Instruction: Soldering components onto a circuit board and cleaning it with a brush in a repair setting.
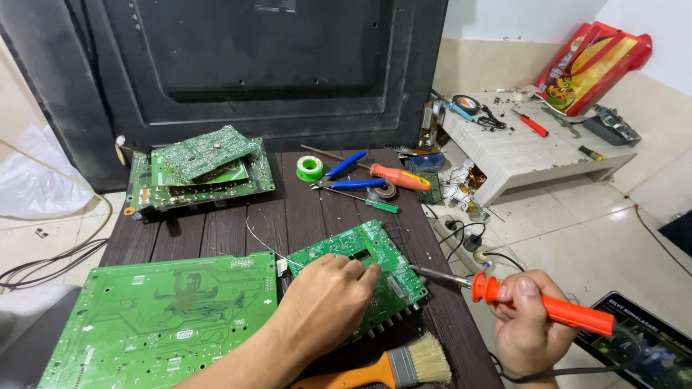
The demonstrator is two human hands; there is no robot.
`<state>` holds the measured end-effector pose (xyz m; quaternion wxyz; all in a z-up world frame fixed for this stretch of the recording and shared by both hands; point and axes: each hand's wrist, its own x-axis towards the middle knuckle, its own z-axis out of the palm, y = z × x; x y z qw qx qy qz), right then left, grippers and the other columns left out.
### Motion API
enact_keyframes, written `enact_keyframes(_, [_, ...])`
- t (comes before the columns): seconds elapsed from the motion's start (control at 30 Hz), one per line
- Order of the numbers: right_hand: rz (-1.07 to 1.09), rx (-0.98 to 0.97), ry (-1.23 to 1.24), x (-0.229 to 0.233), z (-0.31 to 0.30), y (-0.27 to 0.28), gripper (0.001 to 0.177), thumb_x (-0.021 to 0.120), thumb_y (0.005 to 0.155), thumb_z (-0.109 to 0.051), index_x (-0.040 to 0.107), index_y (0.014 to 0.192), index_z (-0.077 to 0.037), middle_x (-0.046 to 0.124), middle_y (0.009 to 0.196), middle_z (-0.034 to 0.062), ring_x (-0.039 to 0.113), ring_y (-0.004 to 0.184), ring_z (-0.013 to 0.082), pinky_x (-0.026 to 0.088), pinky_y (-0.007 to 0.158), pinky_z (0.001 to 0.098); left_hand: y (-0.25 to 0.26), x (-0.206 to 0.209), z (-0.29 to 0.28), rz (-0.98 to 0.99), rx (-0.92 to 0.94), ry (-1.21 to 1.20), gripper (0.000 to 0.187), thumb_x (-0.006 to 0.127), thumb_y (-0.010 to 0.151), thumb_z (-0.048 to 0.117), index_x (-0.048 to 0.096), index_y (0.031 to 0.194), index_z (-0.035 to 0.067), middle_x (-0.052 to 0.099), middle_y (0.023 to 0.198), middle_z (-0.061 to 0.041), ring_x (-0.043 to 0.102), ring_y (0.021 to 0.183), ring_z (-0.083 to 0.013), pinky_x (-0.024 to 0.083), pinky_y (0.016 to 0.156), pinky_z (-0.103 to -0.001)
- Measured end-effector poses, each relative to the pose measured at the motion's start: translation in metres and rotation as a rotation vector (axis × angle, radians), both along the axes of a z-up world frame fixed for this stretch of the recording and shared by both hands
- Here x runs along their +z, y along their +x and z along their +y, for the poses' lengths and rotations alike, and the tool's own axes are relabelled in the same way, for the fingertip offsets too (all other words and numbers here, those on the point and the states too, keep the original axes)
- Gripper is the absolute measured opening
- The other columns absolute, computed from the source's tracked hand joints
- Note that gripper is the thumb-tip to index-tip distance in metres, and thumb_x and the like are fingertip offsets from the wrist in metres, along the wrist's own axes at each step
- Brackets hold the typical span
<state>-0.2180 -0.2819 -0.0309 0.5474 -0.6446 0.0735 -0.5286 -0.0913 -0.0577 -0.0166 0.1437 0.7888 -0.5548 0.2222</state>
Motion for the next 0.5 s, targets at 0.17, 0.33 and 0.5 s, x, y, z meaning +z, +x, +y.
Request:
enact_keyframes(0.17, [0.017, -0.012, -0.004, 0.0030, 0.0031, 0.0002, 0.034, 0.051, 0.096, -0.025, 0.048, 0.071, -0.002, 0.037, 0.058, 0.0062, 0.026, 0.045, 0.0101, 0.023, 0.044, 0.0267, -0.0004, 0.0000, 0.0000, 0.014, 0.001, 0.017, 0.015, 0.055, 0.096, 0.004, 0.069, 0.102, 0.003, 0.070, 0.074, -0.010, 0.066, 0.062, -0.0304, 0.055, 0.060, -0.044])
enact_keyframes(0.33, [0.009, 0.021, 0.000, 0.0018, 0.0040, 0.0010, 0.033, 0.051, 0.097, -0.024, 0.048, 0.072, -0.002, 0.037, 0.059, 0.0061, 0.028, 0.047, 0.0096, 0.024, 0.045, 0.0261, 0.0003, -0.0011, -0.0004, 0.005, 0.003, 0.026, 0.020, 0.055, 0.093, 0.000, 0.070, 0.106, 0.001, 0.071, 0.075, -0.011, 0.066, 0.061, -0.0291, 0.055, 0.058, -0.044])
enact_keyframes(0.5, [-0.031, -0.031, -0.007, -0.0015, 0.0010, 0.0026, 0.033, 0.052, 0.095, -0.025, 0.048, 0.071, -0.003, 0.038, 0.058, 0.0067, 0.025, 0.043, 0.0099, 0.021, 0.042, 0.0260, 0.0002, -0.0006, -0.0003, 0.014, -0.004, 0.026, 0.021, 0.055, 0.094, 0.002, 0.070, 0.108, 0.000, 0.072, 0.077, -0.012, 0.067, 0.063, -0.0295, 0.055, 0.059, -0.043])
